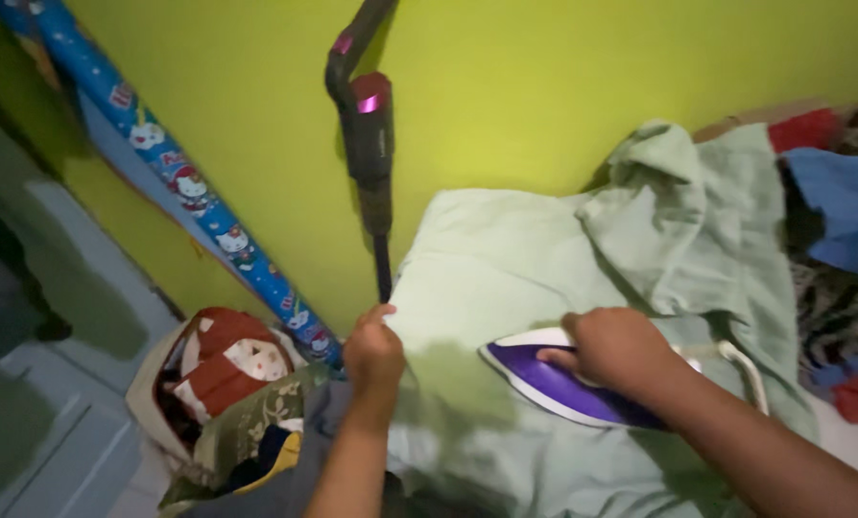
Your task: The person irons a light green t-shirt laid flat on a white surface. They smooth the fabric with their hands, then use a purple and white iron to press the shirt, moving it across the front and sleeves. The person flips the shirt over to iron the other side.
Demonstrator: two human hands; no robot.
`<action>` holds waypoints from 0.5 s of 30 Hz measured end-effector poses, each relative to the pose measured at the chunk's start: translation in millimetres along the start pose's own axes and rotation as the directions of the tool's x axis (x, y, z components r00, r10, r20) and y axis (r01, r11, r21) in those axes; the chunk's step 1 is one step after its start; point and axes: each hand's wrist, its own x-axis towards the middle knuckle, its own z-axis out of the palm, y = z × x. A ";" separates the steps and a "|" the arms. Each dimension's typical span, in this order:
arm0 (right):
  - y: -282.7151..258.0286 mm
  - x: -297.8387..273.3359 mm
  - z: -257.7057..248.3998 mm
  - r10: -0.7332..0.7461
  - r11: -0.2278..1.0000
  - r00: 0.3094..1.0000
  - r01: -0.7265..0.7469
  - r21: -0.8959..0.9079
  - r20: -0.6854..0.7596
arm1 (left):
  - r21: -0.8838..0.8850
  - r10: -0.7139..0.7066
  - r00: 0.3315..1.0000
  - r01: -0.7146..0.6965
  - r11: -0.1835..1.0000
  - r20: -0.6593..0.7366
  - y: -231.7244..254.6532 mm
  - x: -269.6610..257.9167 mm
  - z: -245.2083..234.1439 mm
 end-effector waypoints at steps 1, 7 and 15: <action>7.3 -11.8 1.1 0.075 0.997 0.997 -0.075 -0.003 0.007 | -0.017 -0.032 0.999 0.032 0.999 0.025 0.0 -0.8 -0.7; 64.5 -59.1 8.5 0.442 0.897 0.897 -0.442 0.031 -0.007 | 0.092 -0.239 0.950 0.225 0.970 0.199 6.5 9.4 -4.4; 82.2 -61.7 16.9 0.451 0.893 0.892 -0.449 0.032 -0.042 | 0.019 0.129 0.910 -0.148 0.989 0.394 74.7 5.4 32.3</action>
